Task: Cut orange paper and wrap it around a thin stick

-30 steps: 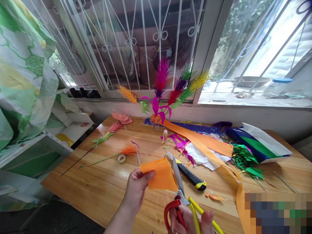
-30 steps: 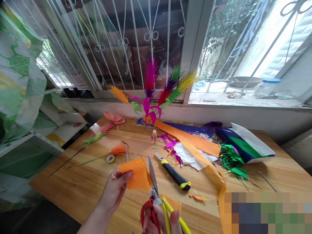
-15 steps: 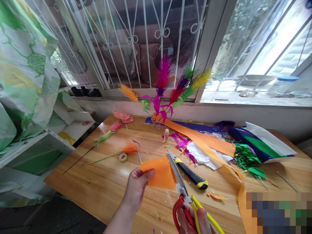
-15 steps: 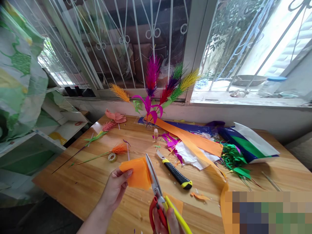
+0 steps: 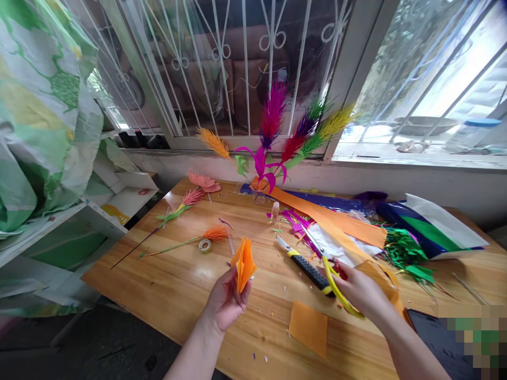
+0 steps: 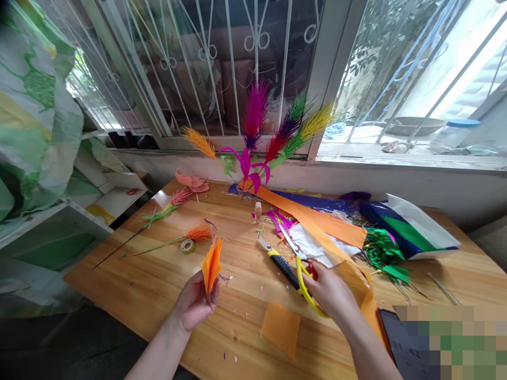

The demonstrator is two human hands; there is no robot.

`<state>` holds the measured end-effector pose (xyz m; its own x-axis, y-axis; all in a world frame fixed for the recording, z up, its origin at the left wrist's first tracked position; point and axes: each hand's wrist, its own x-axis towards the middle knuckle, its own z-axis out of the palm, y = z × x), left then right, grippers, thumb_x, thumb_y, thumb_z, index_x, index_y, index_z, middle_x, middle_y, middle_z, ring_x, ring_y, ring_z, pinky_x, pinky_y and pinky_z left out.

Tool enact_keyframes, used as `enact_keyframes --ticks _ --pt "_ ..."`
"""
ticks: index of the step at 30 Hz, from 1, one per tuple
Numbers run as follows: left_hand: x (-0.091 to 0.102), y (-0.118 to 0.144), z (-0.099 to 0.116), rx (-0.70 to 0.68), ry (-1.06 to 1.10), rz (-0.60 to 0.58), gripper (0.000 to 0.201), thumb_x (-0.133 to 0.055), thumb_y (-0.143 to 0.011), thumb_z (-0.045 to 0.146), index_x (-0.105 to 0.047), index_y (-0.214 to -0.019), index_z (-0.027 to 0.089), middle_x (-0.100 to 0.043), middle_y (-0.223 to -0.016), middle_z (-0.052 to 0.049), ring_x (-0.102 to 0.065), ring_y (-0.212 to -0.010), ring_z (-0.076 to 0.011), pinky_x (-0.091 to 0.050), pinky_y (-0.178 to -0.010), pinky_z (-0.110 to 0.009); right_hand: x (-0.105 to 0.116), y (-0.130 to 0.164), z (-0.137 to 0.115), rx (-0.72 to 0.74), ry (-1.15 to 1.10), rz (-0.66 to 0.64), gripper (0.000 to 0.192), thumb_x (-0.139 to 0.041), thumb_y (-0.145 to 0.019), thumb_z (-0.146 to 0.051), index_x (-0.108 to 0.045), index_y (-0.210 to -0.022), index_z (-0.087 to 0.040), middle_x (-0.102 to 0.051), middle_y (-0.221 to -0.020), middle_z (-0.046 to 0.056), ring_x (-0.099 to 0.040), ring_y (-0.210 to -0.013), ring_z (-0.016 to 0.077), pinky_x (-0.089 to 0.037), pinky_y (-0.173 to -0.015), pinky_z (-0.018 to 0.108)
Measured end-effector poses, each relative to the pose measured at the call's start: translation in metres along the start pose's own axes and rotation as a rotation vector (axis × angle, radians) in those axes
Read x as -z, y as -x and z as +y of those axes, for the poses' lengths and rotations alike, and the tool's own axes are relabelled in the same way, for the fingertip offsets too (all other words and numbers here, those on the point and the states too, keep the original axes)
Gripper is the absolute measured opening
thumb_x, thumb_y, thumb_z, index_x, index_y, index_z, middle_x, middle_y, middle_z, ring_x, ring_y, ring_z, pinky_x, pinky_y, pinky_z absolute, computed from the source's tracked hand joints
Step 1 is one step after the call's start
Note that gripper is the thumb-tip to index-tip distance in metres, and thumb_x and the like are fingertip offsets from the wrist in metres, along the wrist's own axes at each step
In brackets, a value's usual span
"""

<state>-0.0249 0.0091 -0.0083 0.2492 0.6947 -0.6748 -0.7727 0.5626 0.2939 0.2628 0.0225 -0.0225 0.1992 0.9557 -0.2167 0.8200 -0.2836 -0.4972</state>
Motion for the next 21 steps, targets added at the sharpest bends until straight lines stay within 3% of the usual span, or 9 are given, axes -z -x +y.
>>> enact_keyframes --ticks 3,7,9,17,21 --pt "0.006 -0.003 -0.001 -0.117 -0.133 0.012 0.008 -0.062 -0.068 0.018 -0.065 -0.076 0.016 -0.069 -0.074 -0.002 -0.063 -0.062 -0.0102 -0.049 -0.059 -0.019 0.008 -0.024 0.013 -0.097 0.276 0.024 0.039 -0.041 -0.066 -0.057 -0.054 -0.068 -0.020 -0.062 -0.067 0.008 -0.056 -0.062 0.0242 -0.033 -0.047 0.027" --pt "0.009 -0.004 -0.003 -0.475 -0.433 0.031 0.028 -0.072 -0.056 0.020 -0.065 -0.081 0.012 -0.069 -0.081 -0.007 -0.063 -0.071 -0.0151 -0.049 -0.065 -0.023 0.009 -0.046 0.025 -0.124 0.401 0.038 0.042 -0.039 -0.066 -0.057 -0.056 -0.068 -0.019 -0.063 -0.069 0.011 -0.057 -0.067 0.0260 -0.033 -0.050 0.029" --pt "0.011 -0.005 -0.003 -0.575 -0.514 0.048 0.031 -0.073 -0.053 0.021 -0.065 -0.080 0.010 -0.069 -0.080 -0.008 -0.063 -0.073 -0.0165 -0.049 -0.070 -0.025 0.007 -0.051 0.028 -0.127 0.434 0.041 0.042 -0.039 -0.066 -0.056 -0.057 -0.068 -0.018 -0.063 -0.071 0.012 -0.057 -0.069 0.0264 -0.034 -0.052 0.029" --pt "0.024 -0.003 -0.002 -0.629 -0.578 -0.041 0.029 -0.070 -0.057 0.022 -0.065 -0.083 0.011 -0.068 -0.080 -0.007 -0.062 -0.074 -0.0159 -0.047 -0.073 -0.026 -0.002 -0.054 0.032 -0.068 0.498 0.072 0.040 -0.041 -0.068 -0.052 -0.060 -0.075 -0.017 -0.063 -0.075 0.012 -0.058 -0.071 0.0254 -0.034 -0.054 0.029" --pt "0.023 0.002 -0.004 -0.597 -0.535 -0.013 0.027 -0.070 -0.057 0.022 -0.063 -0.081 0.011 -0.068 -0.078 -0.007 -0.062 -0.072 -0.0153 -0.047 -0.069 -0.025 -0.002 -0.053 0.029 -0.066 0.509 0.076 0.041 -0.041 -0.071 -0.051 -0.058 -0.080 -0.014 -0.062 -0.076 0.013 -0.057 -0.073 0.0254 -0.035 -0.056 0.029"
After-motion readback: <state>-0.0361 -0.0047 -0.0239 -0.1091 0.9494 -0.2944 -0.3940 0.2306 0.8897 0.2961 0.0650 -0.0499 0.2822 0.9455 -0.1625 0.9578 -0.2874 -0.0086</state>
